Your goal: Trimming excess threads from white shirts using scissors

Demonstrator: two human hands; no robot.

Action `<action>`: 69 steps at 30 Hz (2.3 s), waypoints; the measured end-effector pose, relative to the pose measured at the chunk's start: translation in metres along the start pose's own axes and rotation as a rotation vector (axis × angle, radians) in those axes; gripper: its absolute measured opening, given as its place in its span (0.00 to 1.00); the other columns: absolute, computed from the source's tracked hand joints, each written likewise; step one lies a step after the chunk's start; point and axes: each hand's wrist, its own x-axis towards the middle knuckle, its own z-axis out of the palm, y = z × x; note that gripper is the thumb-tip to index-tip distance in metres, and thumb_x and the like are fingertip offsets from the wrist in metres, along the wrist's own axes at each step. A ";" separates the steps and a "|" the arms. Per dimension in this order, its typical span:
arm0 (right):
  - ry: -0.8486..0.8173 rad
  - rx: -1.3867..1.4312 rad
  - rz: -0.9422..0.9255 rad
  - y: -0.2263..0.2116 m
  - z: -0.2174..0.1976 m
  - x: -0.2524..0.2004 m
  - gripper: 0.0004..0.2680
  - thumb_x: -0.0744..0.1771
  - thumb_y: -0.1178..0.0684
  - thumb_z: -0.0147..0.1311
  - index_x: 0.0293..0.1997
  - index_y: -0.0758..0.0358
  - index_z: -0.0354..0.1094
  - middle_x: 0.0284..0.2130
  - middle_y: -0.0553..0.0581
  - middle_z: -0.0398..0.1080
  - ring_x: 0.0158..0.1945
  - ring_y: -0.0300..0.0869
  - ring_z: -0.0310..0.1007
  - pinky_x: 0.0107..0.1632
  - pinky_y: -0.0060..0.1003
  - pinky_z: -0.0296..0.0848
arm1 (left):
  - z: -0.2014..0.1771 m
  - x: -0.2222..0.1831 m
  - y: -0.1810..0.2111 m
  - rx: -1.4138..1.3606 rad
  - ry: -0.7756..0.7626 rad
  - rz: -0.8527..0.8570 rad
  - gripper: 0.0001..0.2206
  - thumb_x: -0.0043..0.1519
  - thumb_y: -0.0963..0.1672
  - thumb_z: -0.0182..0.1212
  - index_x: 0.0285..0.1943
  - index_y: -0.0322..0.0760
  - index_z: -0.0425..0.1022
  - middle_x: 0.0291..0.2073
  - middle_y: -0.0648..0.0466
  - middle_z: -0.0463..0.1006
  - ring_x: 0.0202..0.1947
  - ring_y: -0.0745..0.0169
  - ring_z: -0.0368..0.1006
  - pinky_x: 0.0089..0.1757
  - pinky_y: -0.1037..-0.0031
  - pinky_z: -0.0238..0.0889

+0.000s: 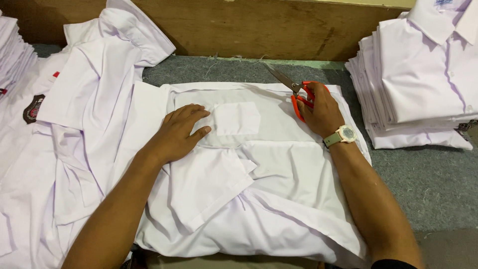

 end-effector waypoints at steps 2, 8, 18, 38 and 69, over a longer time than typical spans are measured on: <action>-0.007 -0.005 0.001 -0.004 -0.004 0.002 0.16 0.68 0.51 0.62 0.59 0.61 0.59 0.38 0.60 0.70 0.44 0.61 0.74 0.47 0.56 0.74 | -0.001 0.001 0.000 0.001 0.000 0.001 0.21 0.72 0.51 0.45 0.71 0.40 0.65 0.71 0.46 0.63 0.77 0.49 0.48 0.70 0.49 0.35; -0.025 0.013 0.045 -0.003 -0.006 0.002 0.16 0.68 0.52 0.61 0.60 0.61 0.59 0.38 0.62 0.71 0.43 0.64 0.74 0.47 0.60 0.73 | 0.000 0.002 -0.001 0.007 0.004 0.012 0.21 0.72 0.51 0.46 0.71 0.40 0.66 0.71 0.45 0.63 0.77 0.48 0.49 0.70 0.48 0.35; -0.001 0.011 0.039 0.001 -0.003 0.000 0.16 0.69 0.53 0.62 0.60 0.63 0.59 0.38 0.65 0.72 0.43 0.67 0.75 0.46 0.60 0.74 | 0.001 0.002 -0.003 0.022 0.004 0.031 0.20 0.72 0.50 0.46 0.70 0.40 0.66 0.70 0.45 0.63 0.76 0.46 0.49 0.69 0.46 0.36; -0.032 0.038 0.044 0.015 -0.010 -0.001 0.15 0.70 0.58 0.59 0.59 0.69 0.55 0.42 0.72 0.74 0.44 0.71 0.75 0.46 0.62 0.71 | -0.041 0.027 -0.035 0.043 0.120 0.054 0.22 0.68 0.46 0.53 0.71 0.37 0.66 0.65 0.39 0.68 0.68 0.32 0.61 0.62 0.40 0.51; -0.202 -0.016 0.225 0.007 -0.010 -0.001 0.20 0.67 0.55 0.62 0.66 0.71 0.64 0.51 0.67 0.76 0.54 0.53 0.75 0.56 0.45 0.69 | 0.030 0.027 -0.027 0.198 -0.200 0.434 0.25 0.71 0.57 0.35 0.78 0.59 0.56 0.79 0.49 0.45 0.79 0.42 0.32 0.68 0.48 0.25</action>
